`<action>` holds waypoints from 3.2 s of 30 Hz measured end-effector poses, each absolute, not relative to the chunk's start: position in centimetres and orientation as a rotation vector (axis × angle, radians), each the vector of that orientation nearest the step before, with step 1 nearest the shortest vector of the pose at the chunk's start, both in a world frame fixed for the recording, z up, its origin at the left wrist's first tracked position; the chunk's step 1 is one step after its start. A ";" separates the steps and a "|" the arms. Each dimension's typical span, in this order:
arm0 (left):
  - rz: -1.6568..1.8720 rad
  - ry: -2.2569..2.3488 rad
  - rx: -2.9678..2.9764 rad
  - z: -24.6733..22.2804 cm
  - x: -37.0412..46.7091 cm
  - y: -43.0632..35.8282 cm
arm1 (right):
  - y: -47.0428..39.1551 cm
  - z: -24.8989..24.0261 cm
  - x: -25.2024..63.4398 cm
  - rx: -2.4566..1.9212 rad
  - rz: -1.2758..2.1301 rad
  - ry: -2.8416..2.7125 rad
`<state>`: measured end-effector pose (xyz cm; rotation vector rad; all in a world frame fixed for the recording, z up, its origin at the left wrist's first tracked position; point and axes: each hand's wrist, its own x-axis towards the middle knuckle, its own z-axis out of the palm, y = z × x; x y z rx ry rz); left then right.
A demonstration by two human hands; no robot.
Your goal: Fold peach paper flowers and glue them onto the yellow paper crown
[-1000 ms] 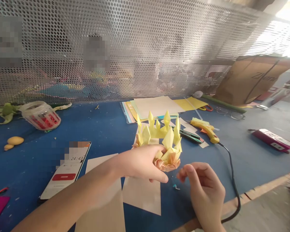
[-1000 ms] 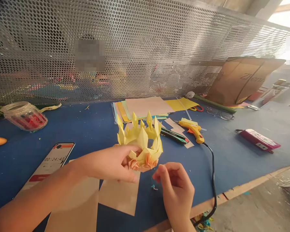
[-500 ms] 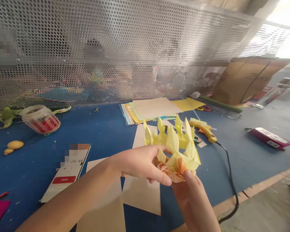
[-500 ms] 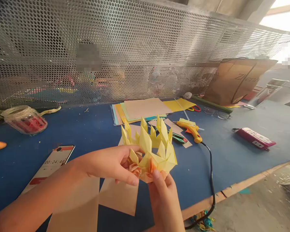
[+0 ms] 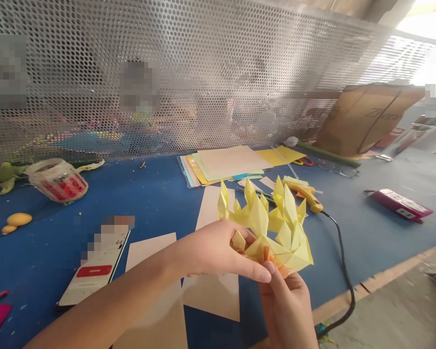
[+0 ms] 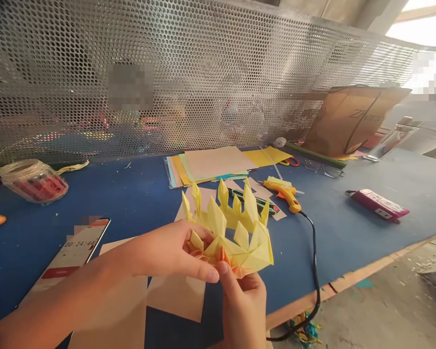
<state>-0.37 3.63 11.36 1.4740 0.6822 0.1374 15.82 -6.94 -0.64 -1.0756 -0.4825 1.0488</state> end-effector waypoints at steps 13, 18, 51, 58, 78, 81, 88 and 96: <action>0.254 0.849 1.445 10.9 0.0 3.3 | -6.6 -1.6 15.5 -1.159 1.001 -0.479; 0.290 0.871 1.443 11.0 0.2 3.2 | -6.3 -0.7 14.9 -1.161 0.983 -0.454; 0.341 0.955 1.508 11.1 0.2 3.4 | -6.3 -0.3 14.8 -1.058 1.078 -0.394; 1.328 0.920 1.459 12.2 0.9 1.2 | -5.6 0.6 14.5 -1.006 1.023 -0.352; 1.455 0.717 1.192 11.3 1.3 1.3 | -7.0 -0.2 14.4 -0.929 1.262 -0.543; 1.202 0.823 1.364 13.0 0.2 1.5 | -7.0 -0.4 14.6 -0.921 1.229 -0.553; 0.343 1.187 1.765 14.9 -2.7 -0.2 | -7.2 -1.1 14.6 -0.910 1.205 -0.610; 0.292 0.969 1.508 15.3 -2.4 0.1 | -7.7 -1.7 14.9 -0.912 1.192 -0.581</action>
